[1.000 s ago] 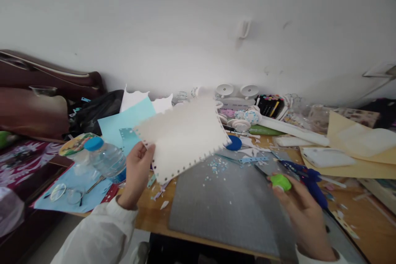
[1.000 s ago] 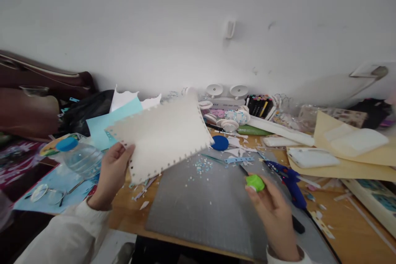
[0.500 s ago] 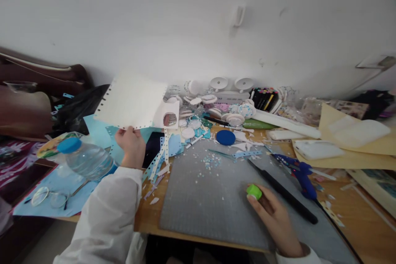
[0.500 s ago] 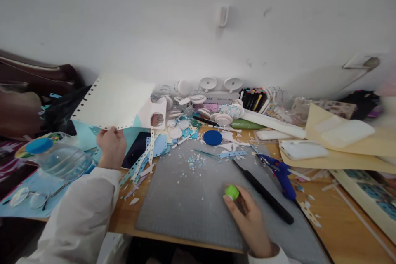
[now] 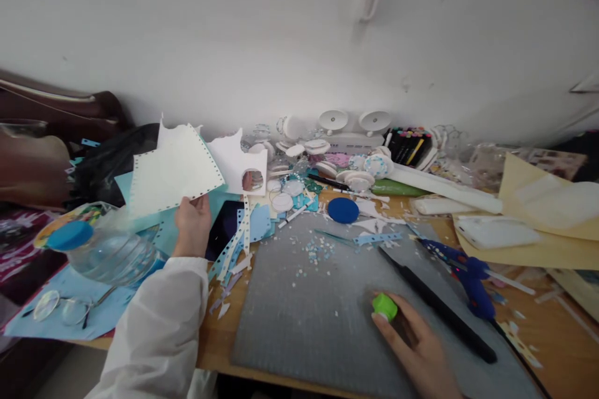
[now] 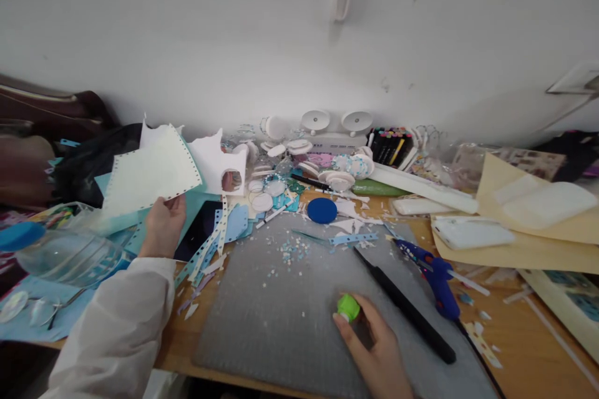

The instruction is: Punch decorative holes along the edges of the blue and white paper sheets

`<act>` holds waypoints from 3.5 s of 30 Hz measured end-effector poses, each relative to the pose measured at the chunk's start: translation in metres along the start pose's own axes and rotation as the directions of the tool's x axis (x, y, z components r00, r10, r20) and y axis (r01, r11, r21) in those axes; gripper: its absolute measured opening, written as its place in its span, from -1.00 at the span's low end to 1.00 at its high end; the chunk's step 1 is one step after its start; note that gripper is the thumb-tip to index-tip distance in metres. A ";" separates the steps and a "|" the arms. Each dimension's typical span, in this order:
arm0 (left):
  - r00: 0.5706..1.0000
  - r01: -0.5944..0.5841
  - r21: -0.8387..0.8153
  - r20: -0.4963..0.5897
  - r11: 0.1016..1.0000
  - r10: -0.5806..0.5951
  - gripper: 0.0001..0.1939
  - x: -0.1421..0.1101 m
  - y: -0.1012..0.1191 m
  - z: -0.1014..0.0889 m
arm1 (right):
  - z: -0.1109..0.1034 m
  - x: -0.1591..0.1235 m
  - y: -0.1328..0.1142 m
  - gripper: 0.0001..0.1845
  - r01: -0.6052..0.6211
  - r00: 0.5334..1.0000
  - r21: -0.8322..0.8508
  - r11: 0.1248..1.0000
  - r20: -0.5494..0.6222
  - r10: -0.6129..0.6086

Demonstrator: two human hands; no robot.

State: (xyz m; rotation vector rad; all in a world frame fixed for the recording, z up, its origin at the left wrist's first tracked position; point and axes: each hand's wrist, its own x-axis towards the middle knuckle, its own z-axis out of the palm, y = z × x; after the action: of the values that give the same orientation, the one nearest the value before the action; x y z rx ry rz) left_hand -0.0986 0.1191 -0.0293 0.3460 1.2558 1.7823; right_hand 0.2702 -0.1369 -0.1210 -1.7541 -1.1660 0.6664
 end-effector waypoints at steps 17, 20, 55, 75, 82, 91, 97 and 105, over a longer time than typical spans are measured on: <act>0.791 -0.165 0.429 0.595 0.888 -0.140 -0.85 -0.074 -0.008 0.026 | 0.006 0.003 0.004 -0.63 0.257 0.965 -0.155 0.954 -0.013 -0.262; 0.653 -0.376 0.524 0.735 0.764 -0.182 -0.86 -0.092 -0.018 0.028 | 0.011 0.004 0.008 -0.64 0.281 0.957 -0.180 0.943 -0.017 -0.288; 0.212 -0.939 0.166 0.969 0.303 0.126 -0.48 -0.153 0.016 0.021 | 0.015 0.030 -0.022 -0.57 0.264 0.889 -0.335 0.904 -0.278 -0.363; 0.482 -0.660 0.361 0.876 0.659 0.003 -0.45 -0.168 -0.024 -0.054 | 0.071 -0.013 -0.115 -0.71 -0.164 0.827 0.455 0.875 0.547 -0.130; 0.587 -0.584 0.425 0.809 0.692 -0.002 -0.45 -0.155 -0.021 -0.065 | 0.036 0.012 -0.097 -0.70 -0.067 0.976 0.401 0.914 0.217 -0.024; 0.545 -0.638 0.445 0.837 0.628 -0.039 -0.44 -0.155 -0.027 -0.078 | 0.009 0.070 -0.097 -0.72 0.134 0.989 0.186 0.973 0.041 -0.144; 0.483 -0.718 0.450 0.871 0.530 -0.085 -0.44 -0.161 -0.024 -0.078 | 0.017 0.140 -0.097 -0.73 0.399 0.917 -0.072 0.914 0.031 -0.398; 0.433 -0.796 0.406 0.900 0.450 -0.045 -0.43 -0.164 -0.016 -0.065 | 0.013 0.101 -0.116 -0.72 0.629 0.744 -0.341 0.698 0.005 -0.668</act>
State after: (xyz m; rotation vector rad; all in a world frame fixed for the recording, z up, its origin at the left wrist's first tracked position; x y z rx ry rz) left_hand -0.0420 -0.0487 -0.0302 2.0439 1.1789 0.8952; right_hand 0.2518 -0.0220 -0.0188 -1.4403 -1.7552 -0.0746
